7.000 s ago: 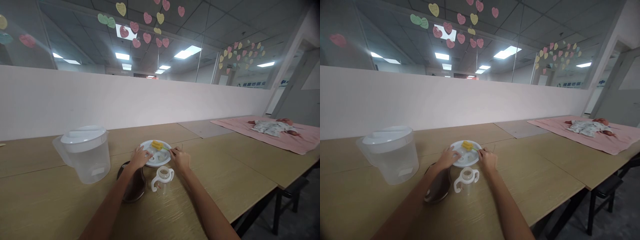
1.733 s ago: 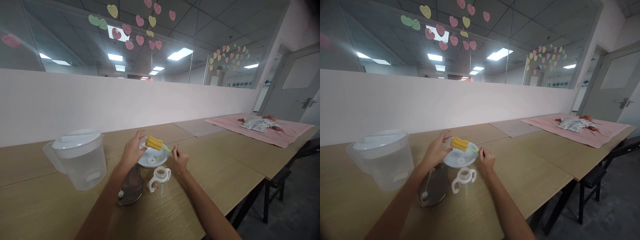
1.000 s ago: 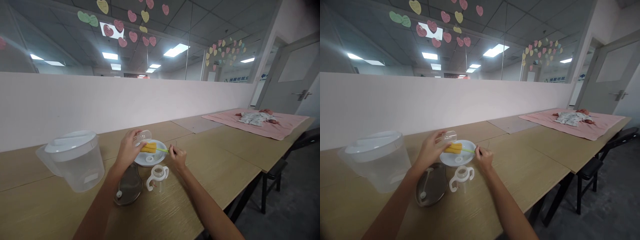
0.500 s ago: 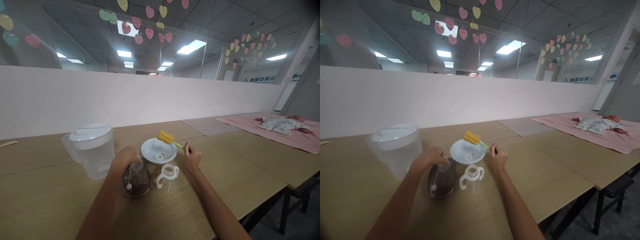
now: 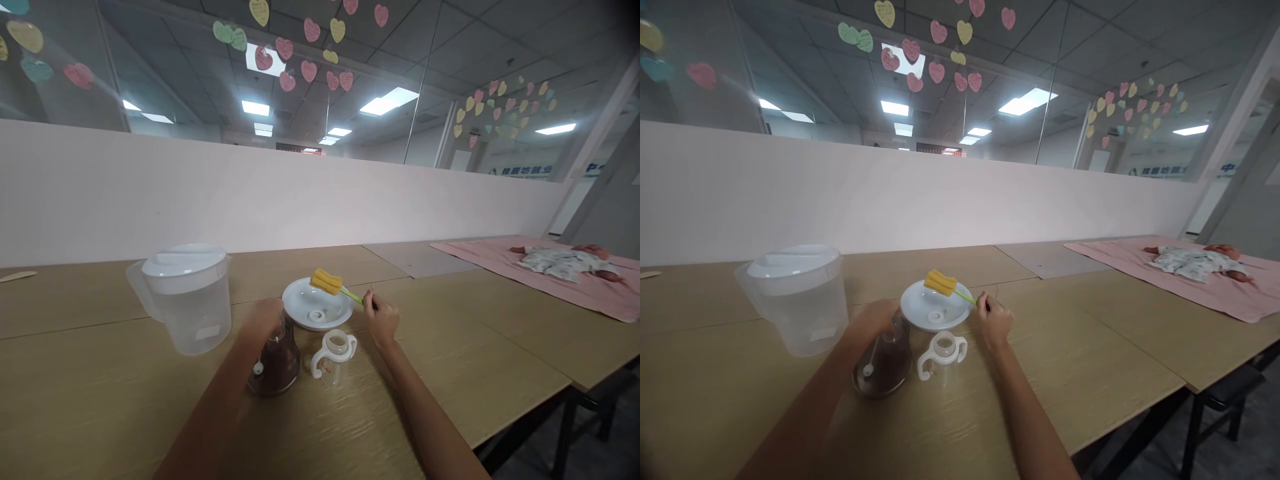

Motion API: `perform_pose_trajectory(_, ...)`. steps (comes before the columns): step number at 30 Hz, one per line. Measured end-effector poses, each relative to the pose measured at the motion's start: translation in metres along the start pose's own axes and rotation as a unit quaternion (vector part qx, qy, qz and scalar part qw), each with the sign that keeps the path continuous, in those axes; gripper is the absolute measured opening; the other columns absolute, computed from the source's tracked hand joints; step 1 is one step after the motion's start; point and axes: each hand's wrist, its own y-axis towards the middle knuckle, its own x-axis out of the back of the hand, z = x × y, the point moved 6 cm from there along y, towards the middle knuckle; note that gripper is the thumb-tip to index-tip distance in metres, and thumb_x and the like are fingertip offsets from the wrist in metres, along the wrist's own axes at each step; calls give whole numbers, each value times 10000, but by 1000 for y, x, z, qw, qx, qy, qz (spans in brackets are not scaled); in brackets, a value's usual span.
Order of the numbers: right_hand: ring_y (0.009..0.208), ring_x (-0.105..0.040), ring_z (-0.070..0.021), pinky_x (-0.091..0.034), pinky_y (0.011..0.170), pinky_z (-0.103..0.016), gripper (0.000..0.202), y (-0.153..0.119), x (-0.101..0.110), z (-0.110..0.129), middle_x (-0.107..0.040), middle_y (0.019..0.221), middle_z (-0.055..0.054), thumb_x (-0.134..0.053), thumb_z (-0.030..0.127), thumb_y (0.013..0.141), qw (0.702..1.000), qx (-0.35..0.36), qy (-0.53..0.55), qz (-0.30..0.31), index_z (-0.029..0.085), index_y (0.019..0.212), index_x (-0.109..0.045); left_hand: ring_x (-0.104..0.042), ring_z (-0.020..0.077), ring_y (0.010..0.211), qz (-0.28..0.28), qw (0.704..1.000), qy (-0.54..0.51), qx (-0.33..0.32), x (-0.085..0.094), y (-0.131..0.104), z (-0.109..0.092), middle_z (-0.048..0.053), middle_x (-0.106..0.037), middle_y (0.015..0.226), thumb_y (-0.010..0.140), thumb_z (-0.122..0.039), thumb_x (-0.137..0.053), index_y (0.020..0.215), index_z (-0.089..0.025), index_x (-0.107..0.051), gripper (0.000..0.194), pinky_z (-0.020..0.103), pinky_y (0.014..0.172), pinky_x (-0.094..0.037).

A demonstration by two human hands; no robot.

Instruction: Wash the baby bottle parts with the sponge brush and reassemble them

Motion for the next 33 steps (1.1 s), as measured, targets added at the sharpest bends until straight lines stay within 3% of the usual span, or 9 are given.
perform_pose_trajectory(5, 410, -329, -76, -177, 475, -234, 556, 1, -1, -2, -497, 426, -23, -310, 427, 898, 999, -27, 2, 18, 147, 504, -585, -631, 285, 892, -21, 999, 27, -2, 16, -7, -9, 131, -685, 946, 565, -140, -725, 892, -160, -657, 334, 331, 732, -472)
perform_pose_trajectory(9, 419, -349, -94, -182, 480, -245, 588, 2, -1, -8, -512, 446, -33, -279, 481, 906, 996, -86, 26, 29, 158, 514, -574, -574, 252, 1042, -102, 990, 5, -94, 30, -9, -46, 125, -645, 1087, 779, -187, -542, 1037, -167, -623, 271, 351, 888, -421)
perform_pose_trajectory(11, 417, -355, -104, -186, 477, -250, 616, 1, -2, -12, -512, 449, -36, -247, 512, 907, 992, -113, 38, 34, 161, 530, -583, -560, 233, 1065, -141, 975, -47, -162, 27, -5, -68, 108, -640, 1113, 849, -209, -438, 1073, -168, -613, 287, 350, 930, -398)
perform_pose_trajectory(13, 416, -362, -111, -190, 475, -253, 641, 1, -4, -15, -510, 447, -39, -224, 536, 904, 990, -129, 48, 33, 164, 532, -588, -562, 230, 1052, -150, 966, -95, -190, 13, 6, -79, 94, -647, 1106, 882, -244, -384, 1055, -166, -624, 306, 354, 927, -403)
perform_pose_trajectory(17, 420, -383, -119, -192, 474, -254, 656, 1, -7, -15, -518, 447, -45, -213, 548, 903, 990, -124, 59, 39, 167, 518, -582, -533, 227, 1107, -166, 961, -144, -167, -18, 30, -77, 114, -610, 1180, 891, -251, -367, 1170, -139, -562, 358, 360, 950, -385)
perform_pose_trajectory(20, 423, -387, -118, -189, 476, -252, 648, 1, -9, -13, -537, 457, -50, -216, 534, 910, 990, -113, 60, 51, 166, 520, -581, -529, 205, 1114, -167, 957, -158, -176, -28, 36, -74, 100, -604, 1195, 904, -257, -341, 1170, -151, -562, 362, 333, 954, -378)
perform_pose_trajectory(27, 424, -382, -112, -182, 473, -259, 651, 2, -9, -10, -561, 479, -66, -223, 535, 907, 991, -108, 63, 57, 158, 517, -583, -614, 218, 940, -118, 964, -105, -215, -29, 30, -83, 82, -683, 996, 925, -325, -297, 936, -188, -658, 387, 302, 796, -431)
perform_pose_trajectory(30, 421, -369, -108, -189, 473, -261, 650, 2, -9, -10, -548, 471, -63, -227, 536, 903, 990, -109, 69, 51, 154, 517, -585, -616, 226, 960, -111, 966, -118, -200, -30, 32, -80, 89, -685, 1020, 910, -325, -341, 981, -185, -658, 354, 300, 803, -429)
perform_pose_trajectory(33, 436, -364, -110, -197, 479, -258, 633, 2, -9, -12, -522, 460, -48, -236, 532, 898, 988, -124, 76, 57, 156, 511, -568, -579, 235, 1058, -139, 962, -142, -187, -26, 33, -77, 96, -642, 1145, 883, -294, -405, 1100, -175, -626, 332, 317, 881, -409)
